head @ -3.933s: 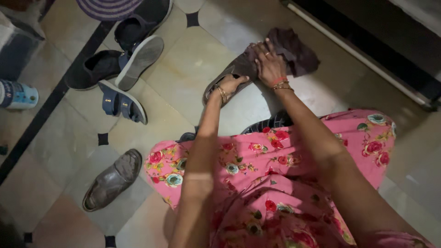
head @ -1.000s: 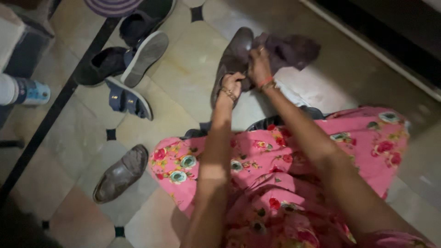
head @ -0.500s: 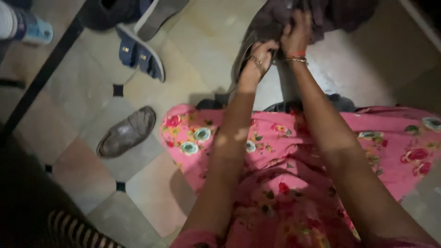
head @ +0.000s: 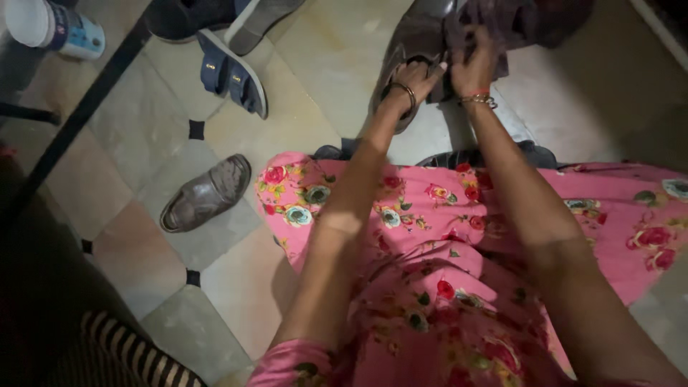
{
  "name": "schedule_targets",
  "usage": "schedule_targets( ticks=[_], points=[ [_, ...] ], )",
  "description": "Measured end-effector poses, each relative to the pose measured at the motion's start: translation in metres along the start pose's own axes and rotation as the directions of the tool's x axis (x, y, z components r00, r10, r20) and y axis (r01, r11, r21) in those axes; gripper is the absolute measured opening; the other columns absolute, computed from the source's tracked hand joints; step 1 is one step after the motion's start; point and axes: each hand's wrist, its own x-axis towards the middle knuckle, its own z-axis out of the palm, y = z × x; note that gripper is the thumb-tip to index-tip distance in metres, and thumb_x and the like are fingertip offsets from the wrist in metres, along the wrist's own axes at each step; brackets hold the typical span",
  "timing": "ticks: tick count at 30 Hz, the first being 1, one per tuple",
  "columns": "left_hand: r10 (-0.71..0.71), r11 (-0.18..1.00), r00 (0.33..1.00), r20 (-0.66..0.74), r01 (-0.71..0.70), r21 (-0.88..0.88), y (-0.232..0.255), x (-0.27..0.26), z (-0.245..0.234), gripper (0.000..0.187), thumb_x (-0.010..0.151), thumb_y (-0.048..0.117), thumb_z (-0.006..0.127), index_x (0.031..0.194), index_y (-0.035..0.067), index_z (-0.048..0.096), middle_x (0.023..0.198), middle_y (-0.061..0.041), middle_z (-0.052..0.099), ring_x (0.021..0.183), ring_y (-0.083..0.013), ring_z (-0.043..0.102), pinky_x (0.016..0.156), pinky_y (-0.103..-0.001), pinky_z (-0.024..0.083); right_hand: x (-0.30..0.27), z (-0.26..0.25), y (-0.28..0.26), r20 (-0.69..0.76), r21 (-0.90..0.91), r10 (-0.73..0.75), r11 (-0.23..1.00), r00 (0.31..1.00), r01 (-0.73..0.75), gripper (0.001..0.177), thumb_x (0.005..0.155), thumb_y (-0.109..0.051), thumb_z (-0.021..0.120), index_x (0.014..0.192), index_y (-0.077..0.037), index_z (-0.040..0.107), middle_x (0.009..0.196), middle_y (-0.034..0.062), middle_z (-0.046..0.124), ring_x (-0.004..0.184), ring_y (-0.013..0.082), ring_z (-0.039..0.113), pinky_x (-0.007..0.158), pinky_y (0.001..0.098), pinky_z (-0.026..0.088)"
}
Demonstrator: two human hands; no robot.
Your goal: The person sits on the floor and wipes a pair of brown leather shoes with a dark cloth. They clean the first shoe thoroughly, then place it aside and proceed to wipe the second shoe in the same manner.
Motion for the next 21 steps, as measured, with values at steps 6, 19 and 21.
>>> schedule_targets(
  ticks=[6, 19, 21],
  points=[
    [-0.189, 0.765, 0.977, 0.099, 0.210, -0.609, 0.012, 0.016, 0.019, 0.077, 0.108, 0.066, 0.052, 0.098, -0.010, 0.057, 0.087, -0.014, 0.050, 0.085, -0.0269, 0.043, 0.082, -0.046, 0.042, 0.047, 0.012, 0.063, -0.029, -0.252, -0.139, 0.959, 0.990, 0.127, 0.023, 0.090, -0.003, 0.070, 0.113, -0.005, 0.071, 0.111, 0.0181, 0.070, 0.104, 0.0429, 0.067, 0.093, 0.0498, 0.053],
    [0.226, -0.623, 0.969, -0.100, 0.065, -0.779, 0.009, 0.012, -0.032, 0.042, 0.107, 0.030, 0.056, 0.132, -0.002, 0.063, 0.130, -0.016, 0.069, 0.124, -0.0322, 0.060, 0.111, -0.046, 0.047, -0.019, 0.009, -0.067, -0.030, -0.038, -0.120, 0.992, 0.992, 0.119, 0.012, 0.097, -0.004, 0.068, 0.106, 0.002, 0.074, 0.110, 0.0171, 0.070, 0.104, 0.0365, 0.068, 0.091, 0.0434, 0.054],
    [0.215, -0.640, 0.967, -0.137, 0.033, -0.768, 0.003, 0.004, -0.038, 0.040, 0.110, 0.027, 0.052, 0.136, -0.003, 0.062, 0.134, -0.017, 0.067, 0.126, -0.0335, 0.060, 0.111, -0.048, 0.048, -0.029, -0.004, -0.090, 0.026, 0.011, -0.096, 0.995, 0.995, 0.096, 0.013, 0.097, -0.006, 0.070, 0.107, 0.001, 0.075, 0.109, 0.0169, 0.070, 0.102, 0.0348, 0.068, 0.089, 0.0417, 0.054]
  ],
)
